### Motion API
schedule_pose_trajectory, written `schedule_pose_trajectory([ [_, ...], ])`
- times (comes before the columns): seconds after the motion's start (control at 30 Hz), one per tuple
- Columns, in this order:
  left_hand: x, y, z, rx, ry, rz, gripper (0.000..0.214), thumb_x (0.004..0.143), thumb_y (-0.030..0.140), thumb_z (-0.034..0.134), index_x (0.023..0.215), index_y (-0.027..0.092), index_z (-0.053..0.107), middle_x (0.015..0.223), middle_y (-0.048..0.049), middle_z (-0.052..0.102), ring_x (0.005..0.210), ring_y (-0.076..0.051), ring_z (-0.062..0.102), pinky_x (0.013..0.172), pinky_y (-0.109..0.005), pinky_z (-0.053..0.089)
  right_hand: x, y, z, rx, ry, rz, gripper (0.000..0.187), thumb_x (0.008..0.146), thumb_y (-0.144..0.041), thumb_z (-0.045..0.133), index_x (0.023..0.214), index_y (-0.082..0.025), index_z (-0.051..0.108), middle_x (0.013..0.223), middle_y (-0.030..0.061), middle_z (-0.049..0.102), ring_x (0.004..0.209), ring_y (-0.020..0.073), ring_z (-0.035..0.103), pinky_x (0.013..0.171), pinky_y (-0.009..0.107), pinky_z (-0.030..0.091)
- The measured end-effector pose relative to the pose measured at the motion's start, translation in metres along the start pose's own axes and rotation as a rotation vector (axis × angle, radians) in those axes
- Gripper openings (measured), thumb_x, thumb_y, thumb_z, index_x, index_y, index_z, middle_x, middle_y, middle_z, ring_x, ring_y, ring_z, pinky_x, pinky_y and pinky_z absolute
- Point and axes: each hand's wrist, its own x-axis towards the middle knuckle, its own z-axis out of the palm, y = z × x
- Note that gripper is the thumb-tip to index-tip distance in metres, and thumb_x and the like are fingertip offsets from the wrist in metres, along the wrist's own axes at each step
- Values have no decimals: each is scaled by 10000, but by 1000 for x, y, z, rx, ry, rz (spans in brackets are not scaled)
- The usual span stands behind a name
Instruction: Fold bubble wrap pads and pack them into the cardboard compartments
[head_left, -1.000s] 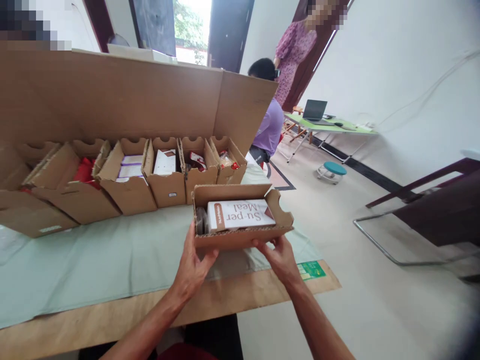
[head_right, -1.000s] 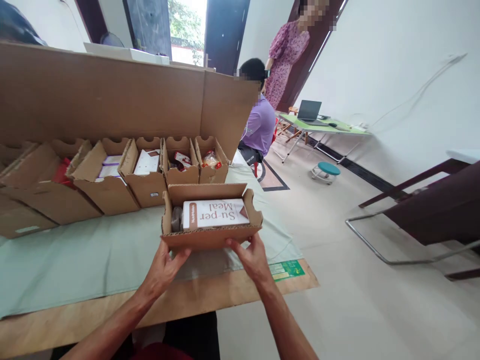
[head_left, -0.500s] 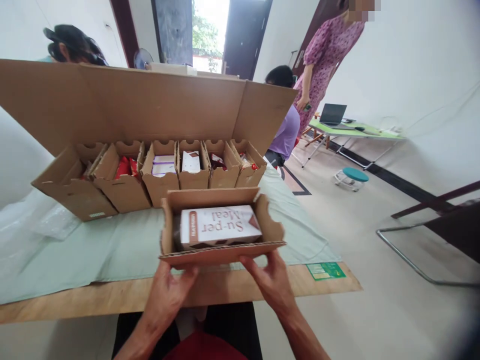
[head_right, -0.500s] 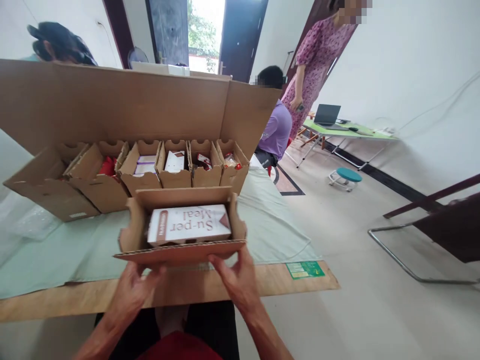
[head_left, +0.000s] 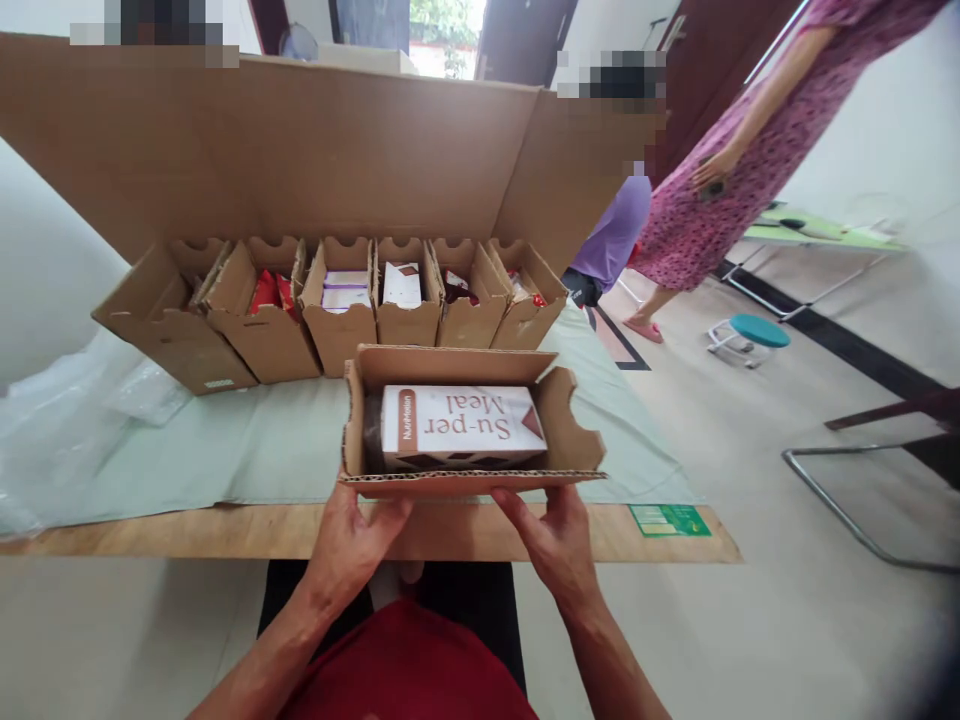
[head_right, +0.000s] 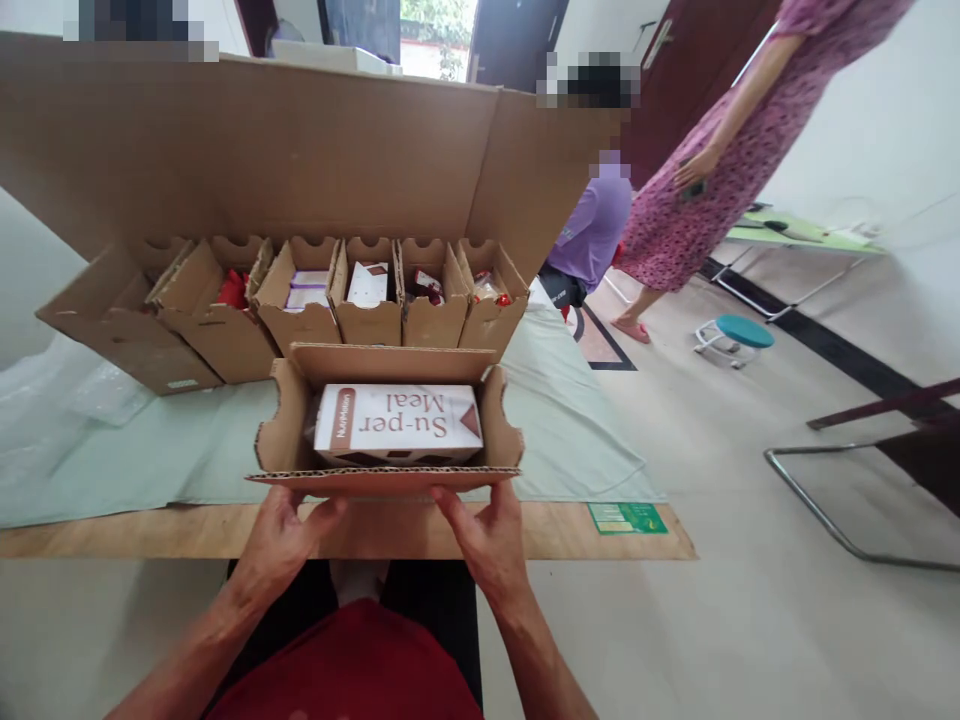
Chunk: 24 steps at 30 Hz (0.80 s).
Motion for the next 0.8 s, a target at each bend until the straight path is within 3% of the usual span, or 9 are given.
schedule_pose_trajectory([
  [0.1,-2,1,14,-28,-46,9,467,797,511,759,1116,193,634,1114,-120,724,1186,-324,667,1079,-505,521,-5,12,-12,-7,47,28,716,793,-509,823,1418,-264,575,1473,129,609,1373,386,547,1153,593,437],
  [0.23,-6,-8,16,-43,-43,-28,534,805,502,744,1209,184,599,1171,-142,710,1212,-332,660,1076,-517,520,-5,18,-12,12,13,47,644,789,-528,813,1339,-239,640,1328,143,702,1273,386,622,1078,569,506],
  [0.33,-7,-13,19,-37,-15,-44,620,806,490,740,1311,181,555,1274,-162,675,1250,-334,637,1106,-534,493,9,16,-12,3,-15,37,649,764,-553,822,1305,-234,661,1295,136,720,1235,381,641,1057,549,521],
  [0.47,-7,-13,27,-20,29,-3,633,809,492,732,1328,185,538,1209,-147,684,1236,-330,635,1135,-558,461,32,12,-17,19,-52,24,666,746,-563,835,1295,-232,654,1316,129,710,1234,368,639,1055,534,523],
  [0.7,3,-9,20,-4,103,35,625,839,481,722,1356,177,546,1196,-131,702,1243,-318,636,1165,-547,438,42,5,-1,63,-104,-8,595,756,-576,820,1231,-247,673,1250,117,729,1213,359,640,1053,514,522],
  [0.8,9,-12,25,-8,58,17,667,842,466,718,1408,183,505,1277,-146,677,1272,-320,623,1140,-533,474,39,15,-9,59,-73,35,604,754,-576,824,1232,-241,666,1267,123,721,1221,361,634,1072,527,504],
])
